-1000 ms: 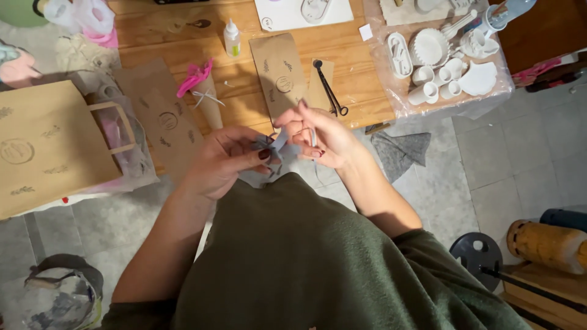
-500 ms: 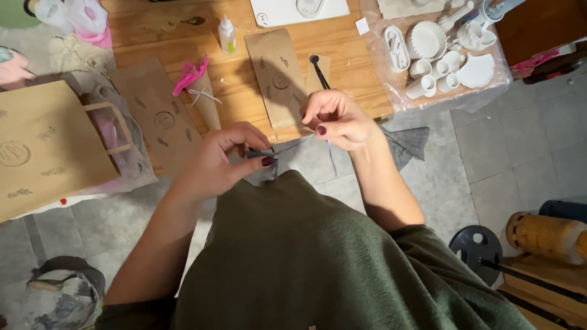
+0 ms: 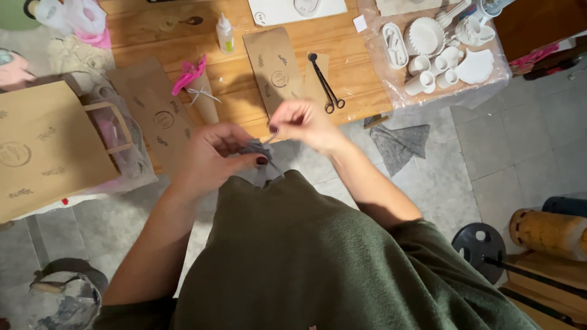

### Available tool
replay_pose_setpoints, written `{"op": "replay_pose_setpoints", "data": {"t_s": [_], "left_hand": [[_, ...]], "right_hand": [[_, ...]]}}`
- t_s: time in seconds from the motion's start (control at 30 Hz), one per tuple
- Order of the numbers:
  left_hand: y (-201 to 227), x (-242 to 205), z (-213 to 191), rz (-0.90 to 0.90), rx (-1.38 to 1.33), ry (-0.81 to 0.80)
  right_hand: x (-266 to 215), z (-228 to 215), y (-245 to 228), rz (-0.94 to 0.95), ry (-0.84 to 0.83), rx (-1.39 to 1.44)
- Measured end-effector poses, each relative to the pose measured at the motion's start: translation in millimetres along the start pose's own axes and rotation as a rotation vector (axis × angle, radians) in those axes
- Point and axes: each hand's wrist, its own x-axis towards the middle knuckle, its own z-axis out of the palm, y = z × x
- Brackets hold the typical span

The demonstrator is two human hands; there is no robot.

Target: Packaging craft items by wrapping a decorative flower in bubble wrap and placing it in a paper bag.

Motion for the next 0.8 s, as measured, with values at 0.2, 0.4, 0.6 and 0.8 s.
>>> {"op": "replay_pose_setpoints", "data": {"t_s": [0.2, 0.4, 0.6, 0.8], "left_hand": [[-7.2, -4.5, -6.1, 0.058, -0.123, 0.126], [-22.2, -4.6, -6.7, 0.055, -0.151, 0.181], [-34.8, -0.2, -1.7, 0.086, -0.146, 0.194], [-29.4, -0.1, 1.2, 0.009, -0.265, 0.170]], "right_hand": [[-37.3, 11.1, 34.5, 0.350, -0.235, 0.488], [-47.0, 20.3, 9.8, 0.313, -0.378, 0.573], [-34.0, 60.7, -42.6, 0.118, -0.233, -0.131], [-31.2, 72.2, -29.9, -0.089, -0.085, -0.386]]}}
